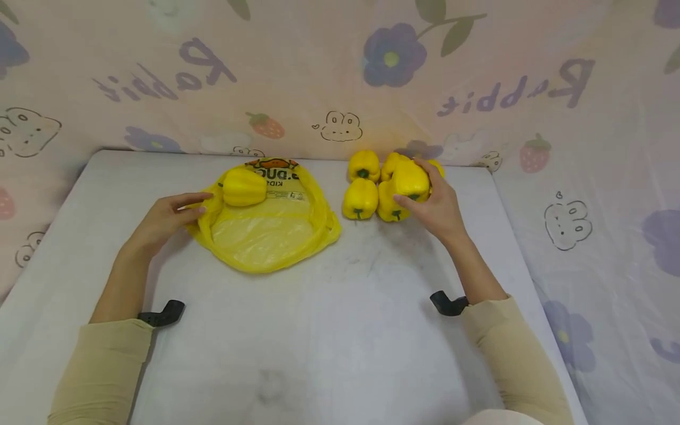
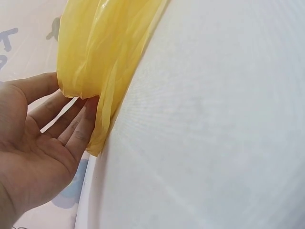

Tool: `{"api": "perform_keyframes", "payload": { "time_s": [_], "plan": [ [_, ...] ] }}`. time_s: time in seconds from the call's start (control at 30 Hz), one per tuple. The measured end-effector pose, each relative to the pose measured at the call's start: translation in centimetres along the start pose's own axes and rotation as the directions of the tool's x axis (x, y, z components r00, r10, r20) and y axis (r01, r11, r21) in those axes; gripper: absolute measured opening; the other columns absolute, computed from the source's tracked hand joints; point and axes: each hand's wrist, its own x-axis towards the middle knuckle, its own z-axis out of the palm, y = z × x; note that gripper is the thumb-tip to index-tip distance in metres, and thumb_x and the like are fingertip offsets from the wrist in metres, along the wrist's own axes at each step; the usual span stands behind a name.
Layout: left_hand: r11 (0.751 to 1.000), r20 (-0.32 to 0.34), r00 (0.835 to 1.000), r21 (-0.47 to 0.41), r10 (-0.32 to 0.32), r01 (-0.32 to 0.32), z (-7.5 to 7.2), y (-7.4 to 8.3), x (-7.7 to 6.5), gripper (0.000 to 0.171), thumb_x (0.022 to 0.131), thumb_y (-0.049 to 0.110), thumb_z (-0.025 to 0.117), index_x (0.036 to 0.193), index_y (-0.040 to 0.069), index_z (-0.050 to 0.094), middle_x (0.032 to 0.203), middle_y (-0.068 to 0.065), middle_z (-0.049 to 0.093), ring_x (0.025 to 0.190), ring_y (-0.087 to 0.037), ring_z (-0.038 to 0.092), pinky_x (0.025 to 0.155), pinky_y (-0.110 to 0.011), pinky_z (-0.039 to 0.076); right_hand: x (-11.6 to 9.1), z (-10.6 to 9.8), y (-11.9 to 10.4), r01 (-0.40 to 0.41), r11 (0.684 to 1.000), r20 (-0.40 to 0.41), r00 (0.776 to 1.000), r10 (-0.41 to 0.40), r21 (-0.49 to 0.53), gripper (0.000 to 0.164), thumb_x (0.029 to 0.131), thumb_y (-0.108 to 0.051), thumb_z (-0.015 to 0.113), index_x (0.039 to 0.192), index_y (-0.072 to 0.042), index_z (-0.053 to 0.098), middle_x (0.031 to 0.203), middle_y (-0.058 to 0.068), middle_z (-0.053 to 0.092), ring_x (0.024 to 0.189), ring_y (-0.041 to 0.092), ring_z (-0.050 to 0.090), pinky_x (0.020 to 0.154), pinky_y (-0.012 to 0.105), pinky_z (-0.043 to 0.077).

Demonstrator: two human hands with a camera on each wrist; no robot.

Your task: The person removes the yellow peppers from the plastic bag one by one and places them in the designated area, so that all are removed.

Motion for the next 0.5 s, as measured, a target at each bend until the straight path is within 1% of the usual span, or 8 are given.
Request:
{"api": "perform_keyframes", "payload": {
  "time_s": [0.13,0.2,0.37,0.5],
  "plan": [
    [1.000,0.001,1.000,-0.001,0.002,-0.002,0.0,0.0,0.0,0.053,0.100,0.035,0.060,0.145,0.007,0.051,0.153,-0.014,0.041,0.130,-0.024,0.046,0.094,-0.022,0.042,-0.2,-0.8,0.6,-0.028,1.000,0.006,1.000,0.028,-0.003,0.077,0.088,-0.028,0.077,0.153,-0.025,0.035,0.148,0.005,0.044,0.121,0.024,0.048,0.095,0.032,0.045],
    [1.000,0.003,1.000,0.000,0.001,-0.001,0.1,0.0,0.0,0.053,0.100,0.034,0.060,0.145,0.007,0.051,0.154,-0.015,0.040,0.131,-0.026,0.045,0.095,-0.023,0.042,-0.2,-1.1,1.1,-0.041,0.999,0.015,0.999,0.041,0.001,0.077,0.089,-0.028,0.076,0.154,-0.027,0.035,0.150,0.005,0.043,0.122,0.025,0.046,0.097,0.033,0.044],
    [1.000,0.001,1.000,-0.009,-0.014,0.014,0.1,0.0,0.2,0.051,0.101,0.031,0.060,0.145,0.008,0.051,0.155,-0.013,0.039,0.134,-0.026,0.043,0.094,-0.021,0.041,-0.2,-1.8,2.0,-0.065,0.998,0.021,0.998,0.065,0.010,0.078,0.090,-0.026,0.075,0.155,-0.029,0.034,0.154,0.005,0.039,0.127,0.026,0.043,0.101,0.036,0.041],
    [1.000,0.002,1.000,-0.018,-0.024,0.024,0.0,-0.1,0.3,0.051,0.101,0.029,0.060,0.145,0.008,0.051,0.155,-0.013,0.038,0.135,-0.025,0.042,0.099,-0.027,0.040,-0.1,-2.2,2.8,-0.075,0.997,0.004,0.997,0.075,0.016,0.078,0.090,-0.025,0.075,0.155,-0.029,0.034,0.154,0.004,0.038,0.128,0.025,0.042,0.101,0.036,0.039]
  ]
}}
